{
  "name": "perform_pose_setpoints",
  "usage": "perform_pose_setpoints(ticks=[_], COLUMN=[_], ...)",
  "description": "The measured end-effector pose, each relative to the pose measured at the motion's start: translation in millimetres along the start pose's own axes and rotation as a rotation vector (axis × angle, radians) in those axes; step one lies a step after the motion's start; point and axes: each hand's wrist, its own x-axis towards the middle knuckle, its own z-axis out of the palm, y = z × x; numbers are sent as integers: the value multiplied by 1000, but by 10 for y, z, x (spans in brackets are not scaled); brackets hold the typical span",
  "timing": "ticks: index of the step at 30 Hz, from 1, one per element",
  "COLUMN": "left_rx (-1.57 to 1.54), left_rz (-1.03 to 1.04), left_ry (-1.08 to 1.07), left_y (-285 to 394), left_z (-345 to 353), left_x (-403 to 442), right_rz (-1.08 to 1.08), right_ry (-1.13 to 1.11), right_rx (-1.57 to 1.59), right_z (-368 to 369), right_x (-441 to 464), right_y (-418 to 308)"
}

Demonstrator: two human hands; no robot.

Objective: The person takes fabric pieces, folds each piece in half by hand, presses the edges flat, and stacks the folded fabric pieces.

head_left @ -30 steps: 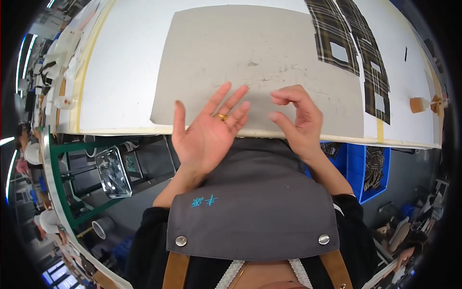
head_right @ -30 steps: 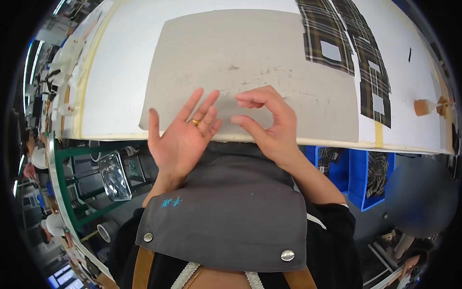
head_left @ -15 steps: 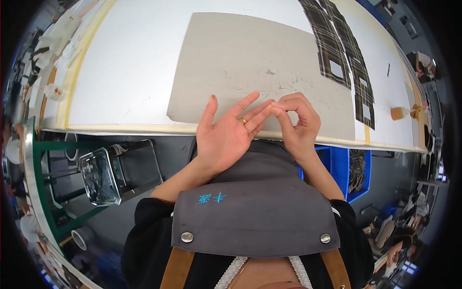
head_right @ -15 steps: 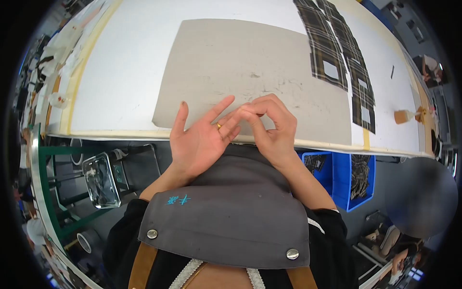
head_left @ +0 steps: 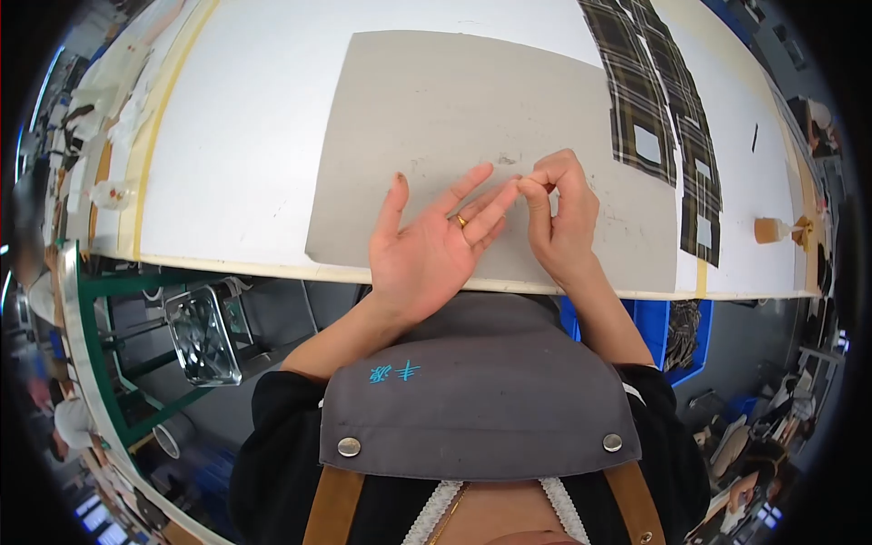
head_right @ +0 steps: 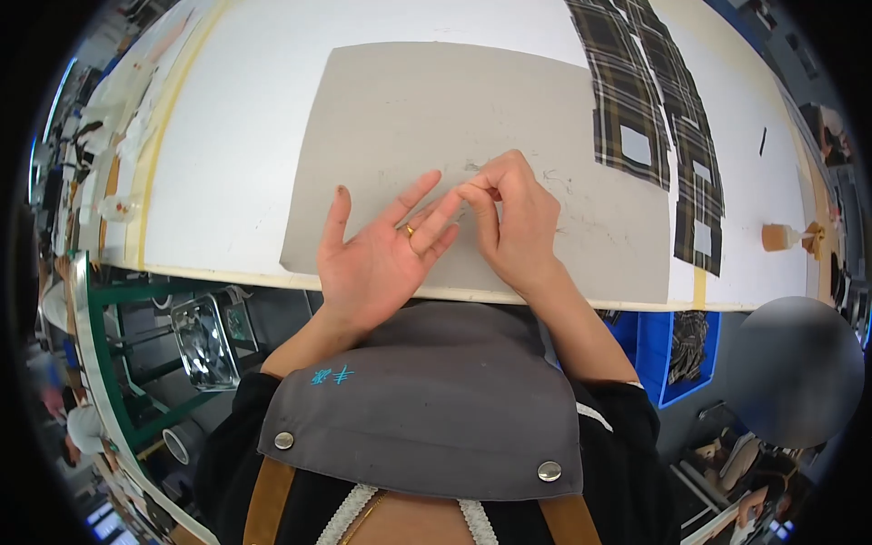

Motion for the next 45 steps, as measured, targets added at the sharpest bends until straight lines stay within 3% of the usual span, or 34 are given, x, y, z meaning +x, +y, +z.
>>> perform_pose_setpoints(ticks=[5, 7, 10, 19, 23, 29, 31, 32, 34, 35, 37, 40, 42, 45], left_rx=[-130, -240, -290, -378, -379, -109, 226, 226, 684, 680, 1238, 1162, 1135, 1108], left_rz=[-94, -153, -193, -194, -197, -144, -170, -172, -94, -91, 168, 208, 215, 211], left_ry=[9, 2, -11, 34, 52, 40, 1, -14, -86, -95, -118, -69, -65, -51], left_y=[53, 79, 74, 131, 139, 261, 337, 379, 446, 461, 473, 436, 433, 436], left_z=[57, 38, -27, -69, -42, -116, -148, -164, -205, -238, -321, -442, -446, -506], left_x=[268, 367, 443, 512, 545, 581, 629, 669, 747, 782, 834, 846, 841, 838], right_rz=[125, 311, 424, 580, 549, 586, 566, 558, 641, 436, 423, 445, 481, 425], right_ry=[5, -5, -79, -31, -41, 105, 58, 64, -98, -100, -47, -18, -198, -200], right_rx=[-71, 179, 177, 634, 537, 374, 219, 208, -129, -251, -257, -190, -240, -459], right_z=[-79, -85, -151, -144, -277, -759, -1119, -1263, -1437, -1441, -1386, -1409, -1381, -1139], right_x=[62, 77, 101, 68, 60, -141, -297, -337, -287, -198, -7, 430, 913, 1655], right_y=[115, 152, 194, 289, 331, 434, 588, 598, 532, 491, 490, 696, 1018, 1968])
